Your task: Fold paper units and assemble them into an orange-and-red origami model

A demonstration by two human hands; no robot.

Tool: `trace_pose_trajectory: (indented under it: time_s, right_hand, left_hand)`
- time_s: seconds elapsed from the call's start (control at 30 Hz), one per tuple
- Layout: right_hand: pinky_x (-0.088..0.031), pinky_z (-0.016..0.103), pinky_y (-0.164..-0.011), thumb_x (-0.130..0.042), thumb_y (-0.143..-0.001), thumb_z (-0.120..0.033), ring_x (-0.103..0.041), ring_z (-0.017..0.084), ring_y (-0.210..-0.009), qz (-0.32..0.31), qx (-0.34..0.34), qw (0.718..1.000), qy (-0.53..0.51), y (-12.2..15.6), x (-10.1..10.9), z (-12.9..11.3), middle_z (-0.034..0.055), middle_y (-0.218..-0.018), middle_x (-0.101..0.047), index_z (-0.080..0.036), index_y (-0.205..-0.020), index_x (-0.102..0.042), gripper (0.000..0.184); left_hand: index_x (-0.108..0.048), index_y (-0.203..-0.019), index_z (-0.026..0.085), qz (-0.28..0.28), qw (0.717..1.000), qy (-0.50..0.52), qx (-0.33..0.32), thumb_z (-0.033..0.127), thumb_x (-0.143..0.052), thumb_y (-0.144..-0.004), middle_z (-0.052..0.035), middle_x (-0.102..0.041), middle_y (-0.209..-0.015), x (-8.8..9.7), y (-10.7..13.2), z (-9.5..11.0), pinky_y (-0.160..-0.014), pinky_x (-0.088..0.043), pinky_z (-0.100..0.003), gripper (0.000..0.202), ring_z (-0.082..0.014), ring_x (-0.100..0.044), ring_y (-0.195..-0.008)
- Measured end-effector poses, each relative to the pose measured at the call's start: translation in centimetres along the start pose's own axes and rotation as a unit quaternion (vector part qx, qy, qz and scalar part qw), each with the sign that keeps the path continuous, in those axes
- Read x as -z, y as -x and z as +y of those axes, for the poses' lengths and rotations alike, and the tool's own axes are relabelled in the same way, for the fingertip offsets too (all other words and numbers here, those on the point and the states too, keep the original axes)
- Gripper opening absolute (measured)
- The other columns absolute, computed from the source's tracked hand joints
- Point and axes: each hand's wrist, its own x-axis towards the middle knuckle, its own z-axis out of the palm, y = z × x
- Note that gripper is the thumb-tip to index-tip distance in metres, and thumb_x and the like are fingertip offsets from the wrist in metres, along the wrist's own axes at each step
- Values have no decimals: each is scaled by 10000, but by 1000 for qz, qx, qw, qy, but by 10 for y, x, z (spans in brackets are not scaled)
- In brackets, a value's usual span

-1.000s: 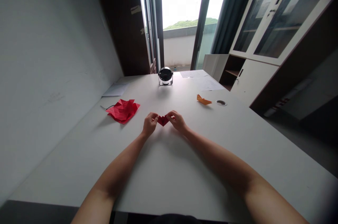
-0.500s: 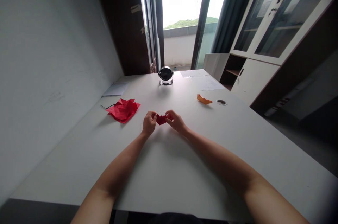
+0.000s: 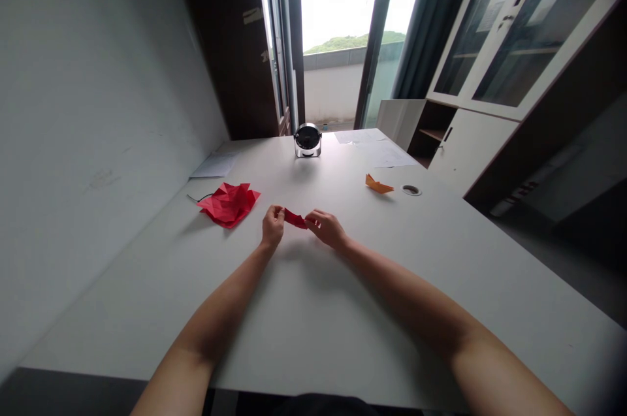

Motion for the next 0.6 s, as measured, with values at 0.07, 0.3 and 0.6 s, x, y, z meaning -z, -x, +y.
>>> trace_pose_trajectory:
  time_s: [0.07,0.3,0.6]
  right_hand:
    - [-440,240,-662,-574,-940,-307,-588,122,-653,-12,6,1000,14,1,-1,1,29,-877,-692,-228,-874,-701,163]
    - [-353,230,-596,-619,-921,-408,-551,127,-633,-25,6,996,91,2,-4,1,22,-806,-667,-234,-849,-674,197]
    - [-320,233,-583,-576,-953,-339,-526,124,-622,-40,28,991,125,1,-4,14,17,-780,-657,-234,-831,-669,185]
  left_hand:
    - [-580,-911,200,3,1000,21,20,389,-540,-934,-22,-657,-792,-1,-1,-3,-640,-513,-260,194,-147,-618,-698]
    - [-535,-940,185,-24,993,103,55,433,-506,-936,-39,-645,-837,-6,-3,-9,-643,-550,-258,250,-125,-631,-696]
    - [-560,-1118,215,-89,996,18,-23,199,-516,-880,-45,-675,-959,2,2,4,-719,-554,-301,242,-162,-671,-796]
